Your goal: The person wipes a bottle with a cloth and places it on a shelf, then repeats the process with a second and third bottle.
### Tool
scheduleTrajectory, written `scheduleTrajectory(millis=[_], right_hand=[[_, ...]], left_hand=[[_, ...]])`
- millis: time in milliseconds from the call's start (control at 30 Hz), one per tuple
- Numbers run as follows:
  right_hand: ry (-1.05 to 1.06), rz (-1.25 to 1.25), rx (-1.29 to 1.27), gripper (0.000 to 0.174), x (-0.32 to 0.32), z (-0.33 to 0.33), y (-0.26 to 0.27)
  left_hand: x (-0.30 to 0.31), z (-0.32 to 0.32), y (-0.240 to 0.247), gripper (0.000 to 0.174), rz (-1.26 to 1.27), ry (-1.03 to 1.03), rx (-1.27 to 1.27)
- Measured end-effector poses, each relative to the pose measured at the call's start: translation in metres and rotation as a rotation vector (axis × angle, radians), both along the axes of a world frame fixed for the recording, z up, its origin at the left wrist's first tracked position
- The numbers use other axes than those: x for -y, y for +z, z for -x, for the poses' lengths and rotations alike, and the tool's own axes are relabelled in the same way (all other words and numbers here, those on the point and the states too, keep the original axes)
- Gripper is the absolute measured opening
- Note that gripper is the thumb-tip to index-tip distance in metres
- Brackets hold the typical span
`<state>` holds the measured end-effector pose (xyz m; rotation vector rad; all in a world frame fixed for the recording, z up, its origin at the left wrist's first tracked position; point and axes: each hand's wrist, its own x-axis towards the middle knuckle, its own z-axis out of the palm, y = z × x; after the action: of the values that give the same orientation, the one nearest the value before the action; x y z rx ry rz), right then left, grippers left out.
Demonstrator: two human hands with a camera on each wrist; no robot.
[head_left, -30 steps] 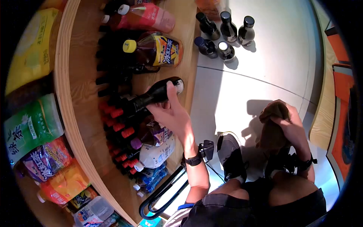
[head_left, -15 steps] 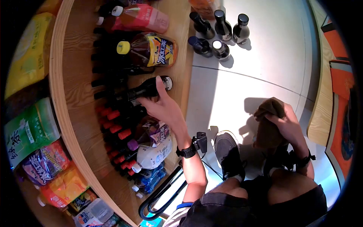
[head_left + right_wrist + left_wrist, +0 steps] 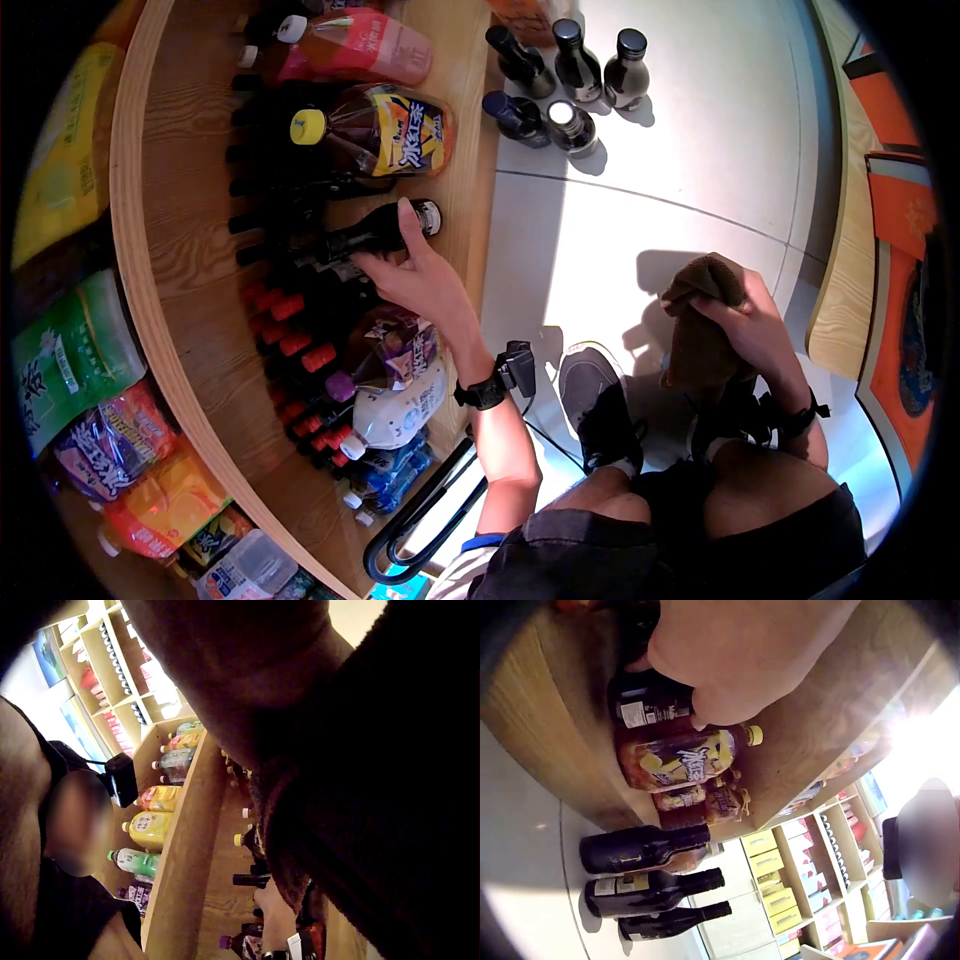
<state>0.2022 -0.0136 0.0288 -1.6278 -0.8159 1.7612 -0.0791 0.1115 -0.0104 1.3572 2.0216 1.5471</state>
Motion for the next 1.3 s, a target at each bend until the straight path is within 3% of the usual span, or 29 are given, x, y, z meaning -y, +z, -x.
scheduleTrajectory(millis=[267,367,433,467,533,600,667,700,733,800,933,1000,1067,1133,1200,1300], right_hand=[[0.062,0.001,0.086,0.029,0.002,-0.003,-0.002],[0.037,-0.104,0.127,0.028,0.008,-0.002,-0.006],[0.188,-0.136,0.124,0.036,0.014,-0.008,-0.024],[0.185,-0.132,0.133,0.036,0.013,-0.007,-0.031],[0.05,-0.152,-0.084,0.049,0.004,0.007,-0.034],[0.067,-0.07,0.057,0.054,-0.006,0.021,-0.022],[0.33,-0.063,0.155,0.053,-0.02,0.023,-0.028],[0.439,-0.041,-0.033,0.044,-0.028,0.026,-0.05],[0.435,-0.039,-0.03,0.044,-0.035,0.029,-0.05],[0.447,-0.162,-0.425,0.036,-0.051,0.045,-0.045],[0.404,-0.189,-0.427,0.049,-0.056,0.062,-0.055],[0.339,-0.167,-0.654,0.055,-0.056,0.066,-0.052],[0.383,-0.214,-0.707,0.058,-0.058,0.068,-0.054],[0.406,-0.024,-0.846,0.059,-0.06,0.06,-0.035],[0.415,0.028,-0.793,0.059,-0.06,0.058,-0.022],[0.468,-0.129,-0.737,0.064,-0.058,0.065,-0.035]], left_hand=[[-0.001,0.002,-0.003,0.052,-0.021,-0.01,-0.093],[0.006,-0.004,0.002,0.05,-0.058,-0.056,0.099],[0.014,-0.007,0.007,0.049,-0.026,-0.112,0.194],[0.019,-0.009,0.01,0.049,-0.023,-0.115,0.203],[0.027,-0.014,0.02,0.048,0.041,-0.184,0.183],[0.034,-0.017,0.026,0.047,0.051,-0.226,0.153],[0.04,-0.022,0.031,0.048,0.036,-0.274,0.234],[0.043,-0.025,0.038,0.048,0.066,-0.28,0.261],[0.046,-0.025,0.042,0.048,0.069,-0.284,0.264],[0.052,-0.025,0.05,0.048,0.099,-0.427,0.312],[0.07,-0.016,0.056,0.06,0.044,-0.703,0.329],[0.073,-0.013,0.055,0.071,-0.019,-0.856,0.269],[0.076,-0.014,0.055,0.068,-0.058,-0.933,0.241],[0.079,-0.012,0.058,0.072,-0.039,-0.989,0.236],[0.079,-0.01,0.061,0.072,-0.047,-1.033,0.228],[0.078,-0.008,0.064,0.071,-0.065,-1.095,0.214]])
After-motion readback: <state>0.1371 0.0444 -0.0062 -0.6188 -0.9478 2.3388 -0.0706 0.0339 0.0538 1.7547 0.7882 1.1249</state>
